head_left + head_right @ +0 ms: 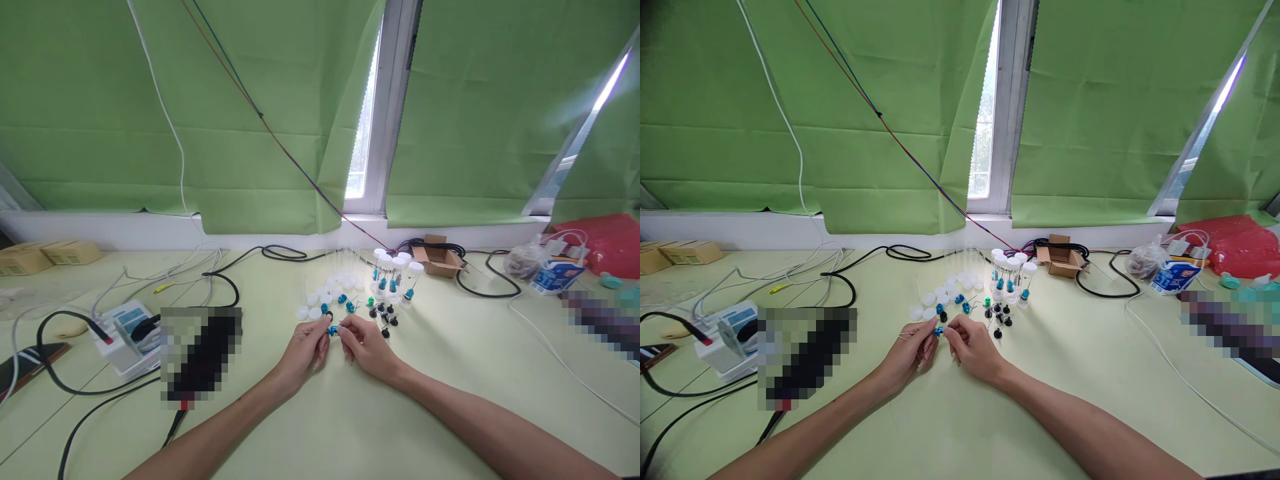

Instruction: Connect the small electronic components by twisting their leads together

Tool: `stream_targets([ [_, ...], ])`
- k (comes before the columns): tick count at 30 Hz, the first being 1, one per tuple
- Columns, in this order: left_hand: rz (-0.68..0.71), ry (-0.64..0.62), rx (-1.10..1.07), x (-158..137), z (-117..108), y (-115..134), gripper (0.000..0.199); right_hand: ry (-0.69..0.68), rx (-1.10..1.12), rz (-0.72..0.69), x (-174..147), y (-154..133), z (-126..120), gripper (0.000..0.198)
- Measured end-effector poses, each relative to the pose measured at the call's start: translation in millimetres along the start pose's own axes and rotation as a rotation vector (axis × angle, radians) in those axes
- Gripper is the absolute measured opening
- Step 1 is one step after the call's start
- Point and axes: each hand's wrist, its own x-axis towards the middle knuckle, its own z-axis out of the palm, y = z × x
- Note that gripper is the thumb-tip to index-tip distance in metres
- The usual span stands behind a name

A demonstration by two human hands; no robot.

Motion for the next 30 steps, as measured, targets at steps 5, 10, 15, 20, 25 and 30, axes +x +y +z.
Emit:
stream_targets([
  [5, -0.007, 0.007, 0.07, -0.7, 1.7, 2.0, 0.059, 0.019, -0.059, -0.01, -0.2, 1.7, -0.7, 0.044],
  [10, 0.001, -0.002, 0.116, -0.1, -0.6, -0.8, 0.058, 0.025, -0.103, -0.002, -0.1, 1.4, -1.4, 0.051],
  [15, 0.028, -0.014, 0.153, 0.3, -2.6, -3.3, 0.056, 0.021, -0.105, 0.01, -0.4, 1.8, -1.5, 0.053],
  [20, 0.055, -0.026, 0.186, 0.4, -2.9, -3.7, 0.054, 0.018, -0.097, 0.025, -0.2, 2.7, -1.0, 0.055],
  [25, 0.047, -0.023, 0.224, -0.2, -3.5, -4.4, 0.054, 0.016, -0.098, 0.037, 0.1, 3.4, -0.7, 0.056],
  [30, 0.038, -0.029, 0.261, 0.0, -3.9, -5.1, 0.054, 0.018, -0.083, 0.037, 0.1, 4.5, -0.4, 0.057],
])
